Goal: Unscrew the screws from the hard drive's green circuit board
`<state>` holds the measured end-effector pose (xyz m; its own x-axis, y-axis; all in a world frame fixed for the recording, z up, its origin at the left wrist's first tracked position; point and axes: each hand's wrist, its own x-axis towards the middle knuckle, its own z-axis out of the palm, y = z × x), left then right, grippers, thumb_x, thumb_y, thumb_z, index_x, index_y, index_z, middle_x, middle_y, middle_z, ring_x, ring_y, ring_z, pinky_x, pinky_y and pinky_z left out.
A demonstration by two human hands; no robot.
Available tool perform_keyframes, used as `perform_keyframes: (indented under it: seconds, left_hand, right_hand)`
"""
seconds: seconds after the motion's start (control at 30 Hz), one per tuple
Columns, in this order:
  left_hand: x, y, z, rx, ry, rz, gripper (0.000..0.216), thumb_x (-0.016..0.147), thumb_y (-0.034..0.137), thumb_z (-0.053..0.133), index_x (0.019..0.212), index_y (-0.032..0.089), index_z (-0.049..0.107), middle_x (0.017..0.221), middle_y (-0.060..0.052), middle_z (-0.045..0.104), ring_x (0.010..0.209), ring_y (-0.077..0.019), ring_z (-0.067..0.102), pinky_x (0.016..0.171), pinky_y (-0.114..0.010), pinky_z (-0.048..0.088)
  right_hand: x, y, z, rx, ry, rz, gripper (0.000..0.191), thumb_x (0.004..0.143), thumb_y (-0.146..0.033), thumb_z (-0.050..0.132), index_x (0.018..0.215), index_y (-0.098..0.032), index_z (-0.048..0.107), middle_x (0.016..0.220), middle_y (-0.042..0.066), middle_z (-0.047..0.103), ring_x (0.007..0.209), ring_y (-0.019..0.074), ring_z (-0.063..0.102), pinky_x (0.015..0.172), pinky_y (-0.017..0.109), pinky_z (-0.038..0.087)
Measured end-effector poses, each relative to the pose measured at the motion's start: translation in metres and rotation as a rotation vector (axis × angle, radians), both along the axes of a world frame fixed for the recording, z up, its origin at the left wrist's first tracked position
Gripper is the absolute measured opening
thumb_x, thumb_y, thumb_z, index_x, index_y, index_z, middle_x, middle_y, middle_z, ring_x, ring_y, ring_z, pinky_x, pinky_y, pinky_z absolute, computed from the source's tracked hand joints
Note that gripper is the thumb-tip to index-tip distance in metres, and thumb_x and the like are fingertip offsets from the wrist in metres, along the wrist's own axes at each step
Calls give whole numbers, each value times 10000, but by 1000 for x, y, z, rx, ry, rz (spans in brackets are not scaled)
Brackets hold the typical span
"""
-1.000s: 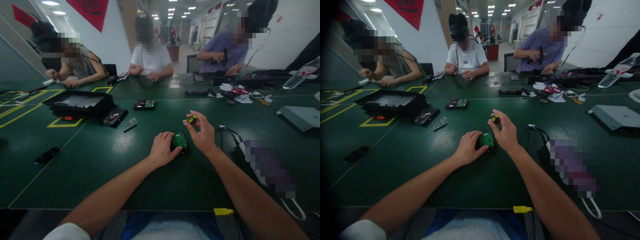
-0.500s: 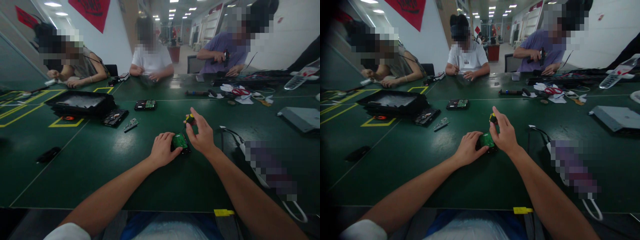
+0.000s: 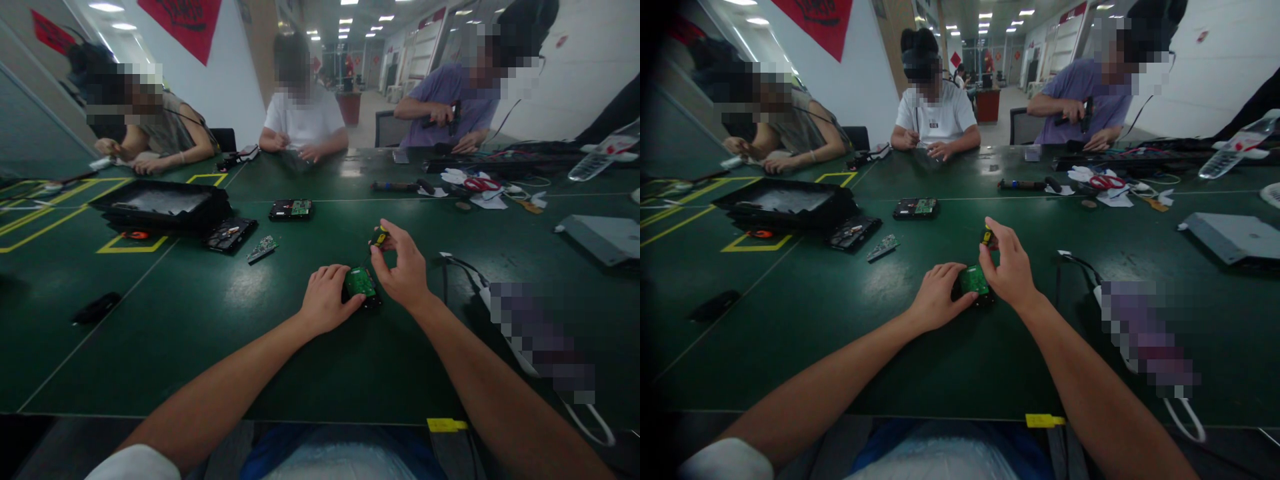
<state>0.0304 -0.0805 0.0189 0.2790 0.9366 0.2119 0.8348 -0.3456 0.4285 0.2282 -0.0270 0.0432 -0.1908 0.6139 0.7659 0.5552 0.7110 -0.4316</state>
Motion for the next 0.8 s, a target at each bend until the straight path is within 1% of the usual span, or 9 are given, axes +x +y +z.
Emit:
perform_keyframes:
  seconds: [0.13, 0.27, 0.33, 0.5, 0.7, 0.8]
  left_hand:
    - [0, 0, -1, -2, 2, -2, 601, 910, 562, 657, 1401, 231, 550, 1388, -108, 629, 1278, -339, 549, 1074, -509, 446]
    - [0, 0, -1, 1, 1, 0, 604, 914, 558, 653, 1404, 220, 549, 1393, -113, 626, 1283, -338, 543, 1079, -509, 440]
    - [0, 0, -1, 1, 4, 1, 598, 916, 559, 651, 1399, 221, 553, 1393, -111, 627, 1279, -336, 546, 1078, -504, 441]
    - [0, -1, -1, 16, 12, 6, 589, 919, 563, 645, 1387, 216, 563, 1388, -105, 629, 1267, -334, 551, 1075, -494, 443]
    - [0, -1, -2, 8, 10, 2, 607, 922, 574, 637, 1411, 224, 548, 1392, -106, 627, 1281, -338, 544, 1080, -502, 437]
    - [0, 0, -3, 15, 8, 2, 610, 921, 578, 637, 1408, 220, 553, 1393, -108, 626, 1277, -337, 546, 1080, -499, 437]
  right_hand:
    - [-1, -1, 1, 31, -2, -4, 569, 973, -318, 642, 1501, -368, 439, 1286, 81, 620, 941, 238, 684, 869, 471, 633]
    - [-1, -1, 0, 16, -1, 16, 587, 996, -274, 586, 1544, -353, 394, 1317, 92, 626, 960, 237, 694, 922, 476, 615]
    - [-1, 0, -1, 26, 4, 13, 585, 998, -267, 582, 1546, -338, 391, 1318, 95, 633, 972, 240, 697, 914, 476, 618]
    - [0, 4, -3, 115, 7, -6, 547, 948, -289, 689, 1457, -290, 492, 1292, 108, 634, 1042, 267, 683, 825, 452, 637]
    - [1, 5, -4, 74, 13, 11, 579, 986, -243, 604, 1531, -298, 417, 1352, 120, 617, 1030, 258, 693, 874, 472, 637]
    - [1, 4, -3, 91, 8, 0, 563, 977, -262, 639, 1507, -308, 451, 1306, 109, 621, 979, 244, 694, 844, 457, 644]
